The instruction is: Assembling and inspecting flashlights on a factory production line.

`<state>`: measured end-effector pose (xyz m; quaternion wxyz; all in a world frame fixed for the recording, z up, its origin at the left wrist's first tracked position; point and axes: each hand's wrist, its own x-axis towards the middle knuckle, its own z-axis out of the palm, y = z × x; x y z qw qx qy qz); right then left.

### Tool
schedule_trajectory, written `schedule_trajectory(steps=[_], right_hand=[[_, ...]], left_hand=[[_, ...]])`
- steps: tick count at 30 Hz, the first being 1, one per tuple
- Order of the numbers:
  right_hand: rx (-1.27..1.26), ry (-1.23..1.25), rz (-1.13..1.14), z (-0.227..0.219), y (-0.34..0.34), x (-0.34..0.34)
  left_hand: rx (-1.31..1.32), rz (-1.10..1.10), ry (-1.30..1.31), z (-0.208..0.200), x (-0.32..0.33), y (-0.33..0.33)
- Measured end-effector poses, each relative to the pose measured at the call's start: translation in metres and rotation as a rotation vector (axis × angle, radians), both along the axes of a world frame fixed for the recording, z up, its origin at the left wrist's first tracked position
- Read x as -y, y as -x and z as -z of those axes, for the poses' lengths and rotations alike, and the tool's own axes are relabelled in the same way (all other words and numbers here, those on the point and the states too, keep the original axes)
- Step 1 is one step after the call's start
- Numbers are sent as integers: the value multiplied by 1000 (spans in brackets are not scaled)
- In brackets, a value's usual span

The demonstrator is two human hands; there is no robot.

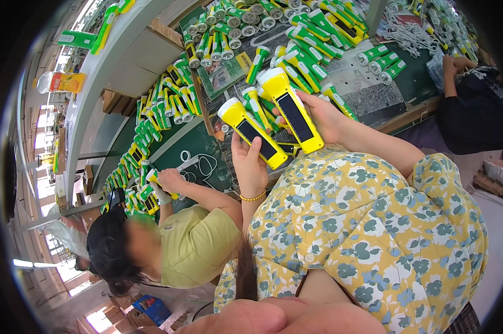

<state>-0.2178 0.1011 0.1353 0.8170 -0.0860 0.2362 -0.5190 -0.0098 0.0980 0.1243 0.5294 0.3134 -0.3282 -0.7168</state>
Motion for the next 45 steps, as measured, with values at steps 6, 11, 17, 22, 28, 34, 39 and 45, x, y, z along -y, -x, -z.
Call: schedule_trajectory(steps=[6,11,17,22,28,34,39,45], right_hand=[[-75,6,-28,-10,-7,-1],[-131,47,-29,-15,-9,-1],[-164,36,-8,-19,-6,-2],[-127,29,-16,-18,-6,1],[-184,84,9,-16,-5,1],[-1523,1006,279,-57,20,-2],[-602,998,375,-86,39,3],[-1204,804,446,-72,76,17]], left_hand=[[70,-22,25,2,-1,0],[64,-28,35,2,-3,2],[-3,-4,-23,8,1,0],[-13,-1,-28,10,1,-3],[-35,-10,-81,11,1,-2],[-41,-10,-69,14,0,-5],[82,-142,55,17,1,-10],[-144,-300,223,9,1,-21]])
